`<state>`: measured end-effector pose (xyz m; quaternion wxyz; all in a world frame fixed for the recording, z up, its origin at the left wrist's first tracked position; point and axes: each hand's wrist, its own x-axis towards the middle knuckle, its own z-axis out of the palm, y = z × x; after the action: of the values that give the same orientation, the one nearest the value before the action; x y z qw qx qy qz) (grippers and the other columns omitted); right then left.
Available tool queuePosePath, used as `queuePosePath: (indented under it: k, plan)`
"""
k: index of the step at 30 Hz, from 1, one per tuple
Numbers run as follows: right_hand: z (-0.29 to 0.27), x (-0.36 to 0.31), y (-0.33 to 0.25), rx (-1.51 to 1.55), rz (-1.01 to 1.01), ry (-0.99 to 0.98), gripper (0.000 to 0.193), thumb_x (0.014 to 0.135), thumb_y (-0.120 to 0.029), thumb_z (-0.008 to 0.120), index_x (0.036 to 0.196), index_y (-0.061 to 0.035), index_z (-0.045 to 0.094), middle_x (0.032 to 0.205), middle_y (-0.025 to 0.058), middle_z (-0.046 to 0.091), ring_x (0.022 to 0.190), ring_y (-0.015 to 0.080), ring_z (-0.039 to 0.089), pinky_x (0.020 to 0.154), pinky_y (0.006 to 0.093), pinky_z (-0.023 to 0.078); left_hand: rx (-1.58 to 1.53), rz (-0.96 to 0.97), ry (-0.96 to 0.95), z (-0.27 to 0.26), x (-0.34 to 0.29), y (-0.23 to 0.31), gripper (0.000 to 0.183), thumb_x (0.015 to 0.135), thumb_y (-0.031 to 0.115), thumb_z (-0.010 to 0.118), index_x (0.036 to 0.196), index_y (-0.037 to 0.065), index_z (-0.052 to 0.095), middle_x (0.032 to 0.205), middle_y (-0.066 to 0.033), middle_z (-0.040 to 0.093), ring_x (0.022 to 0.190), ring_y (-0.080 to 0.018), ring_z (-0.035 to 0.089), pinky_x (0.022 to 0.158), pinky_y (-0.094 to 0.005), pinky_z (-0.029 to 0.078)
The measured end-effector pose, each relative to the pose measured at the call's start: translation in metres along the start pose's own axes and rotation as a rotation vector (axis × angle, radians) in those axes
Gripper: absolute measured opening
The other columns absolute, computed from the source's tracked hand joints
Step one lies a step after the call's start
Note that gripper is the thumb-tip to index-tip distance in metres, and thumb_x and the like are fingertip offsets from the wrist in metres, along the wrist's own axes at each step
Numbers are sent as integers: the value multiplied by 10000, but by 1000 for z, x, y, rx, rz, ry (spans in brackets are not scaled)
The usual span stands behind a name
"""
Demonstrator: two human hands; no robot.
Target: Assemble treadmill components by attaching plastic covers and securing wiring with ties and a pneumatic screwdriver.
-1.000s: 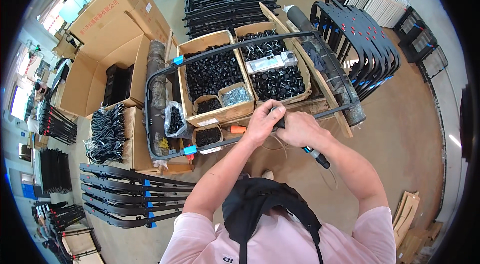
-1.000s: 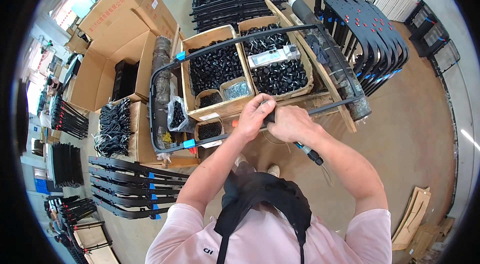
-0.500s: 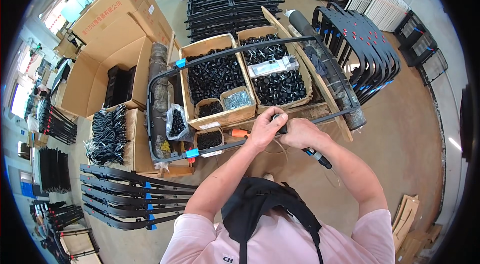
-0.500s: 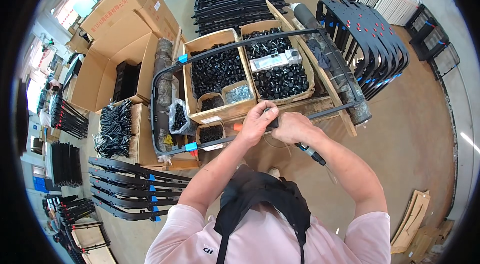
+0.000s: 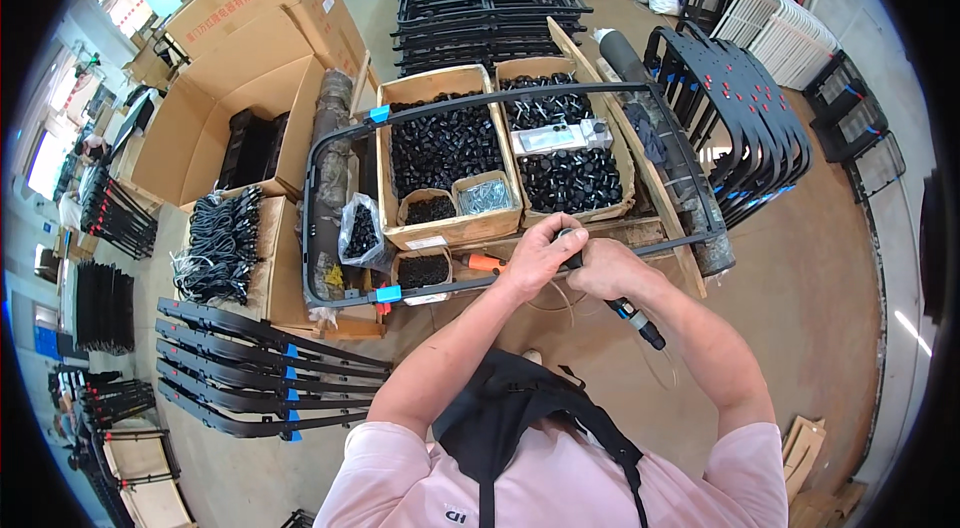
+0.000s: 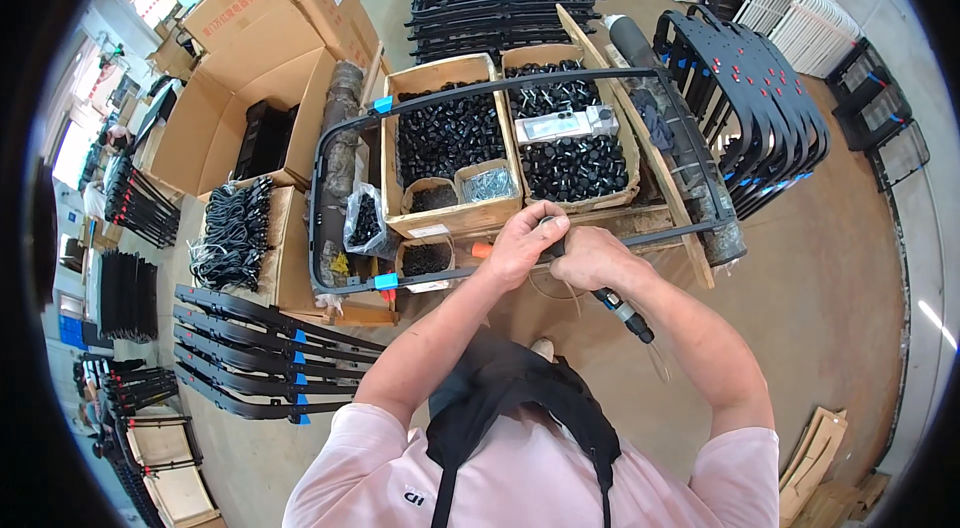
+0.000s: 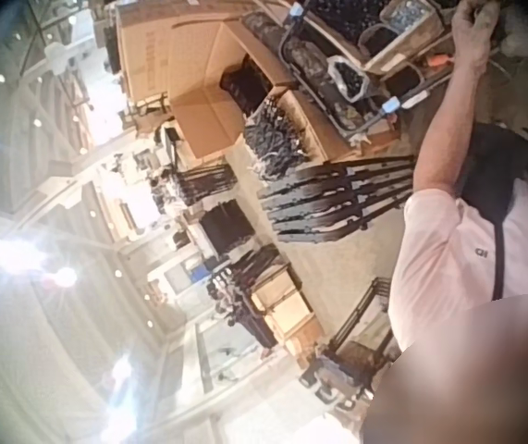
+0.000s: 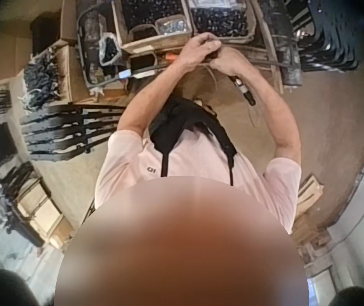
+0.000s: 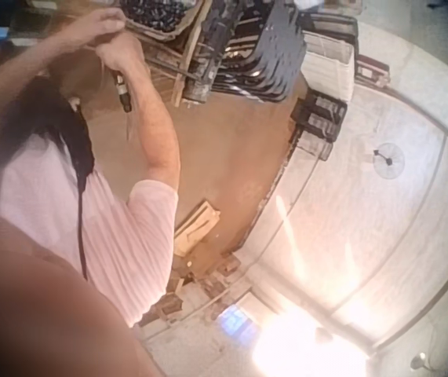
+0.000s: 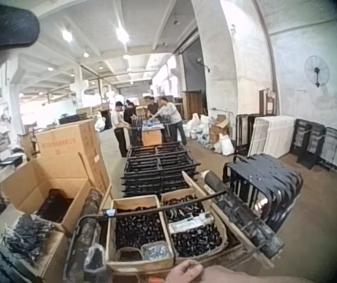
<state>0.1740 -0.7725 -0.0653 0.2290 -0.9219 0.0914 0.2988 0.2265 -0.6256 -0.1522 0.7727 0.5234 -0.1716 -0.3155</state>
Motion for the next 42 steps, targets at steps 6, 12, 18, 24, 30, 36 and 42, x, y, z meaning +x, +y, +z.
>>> queuePosePath:
  k: [6, 12, 18, 24, 30, 36, 42]
  plan:
    - [-31, -22, -27, -30, -67, 23, 363, 785, -270, 660, 985, 23, 734, 971, 246, 749, 948, 397, 731, 828, 491, 561, 4, 67, 33, 7, -3, 27, 149, 1030, 218, 696, 1062, 79, 655, 964, 55, 597, 876, -46, 529, 784, -241, 463]
    - [-72, -22, -80, 434, -179, -30, 613, 787, -296, 760, 1290, 15, 598, 947, 237, 746, 888, 375, 753, 807, 436, 573, 299, 642, 147, -33, -5, 107, 197, 929, 181, 750, 910, 32, 622, 983, -77, 571, 957, -215, 570, 890, -343, 469]
    - [-10, 63, -124, -115, -436, 251, 719, 776, -288, 821, 1392, -58, 530, 1027, 272, 737, 938, 433, 740, 844, 501, 601, 275, 177, 605, -162, -18, 52, 388, 1044, 398, 619, 973, 18, 648, 985, -79, 601, 926, -209, 579, 848, -358, 474]
    - [53, 176, -197, -354, -578, 254, 783, 790, -353, 817, 1444, -88, 478, 1013, 236, 729, 870, 426, 744, 774, 521, 610, 42, -309, 647, -277, -16, 23, 735, 995, 666, 610, 1201, -35, 694, 1057, -113, 717, 921, -183, 652, 778, -369, 537]
    - [89, 299, -240, -307, -679, 335, 813, 753, -279, 839, 1436, -68, 452, 1035, 232, 719, 882, 422, 739, 765, 512, 609, 814, -283, 929, -379, 20, 30, 669, 1011, 612, 552, 1045, -44, 680, 1150, -290, 683, 1107, -492, 647, 967, -547, 503]
    - [87, 352, -261, -289, -656, 332, 829, 727, -242, 849, 1421, -30, 449, 1071, 233, 718, 904, 405, 740, 779, 492, 612, 875, -230, 1007, -419, 50, 27, 646, 1020, 590, 556, 1054, -42, 686, 1123, -283, 671, 1064, -484, 656, 939, -553, 510]
    - [84, 367, -262, -280, -626, 326, 816, 750, -280, 865, 1401, -15, 450, 1041, 233, 715, 886, 413, 745, 763, 484, 618, 895, -176, 995, -432, 62, 24, 620, 1013, 566, 585, 1014, -45, 693, 1072, -279, 684, 1038, -480, 663, 920, -540, 520]
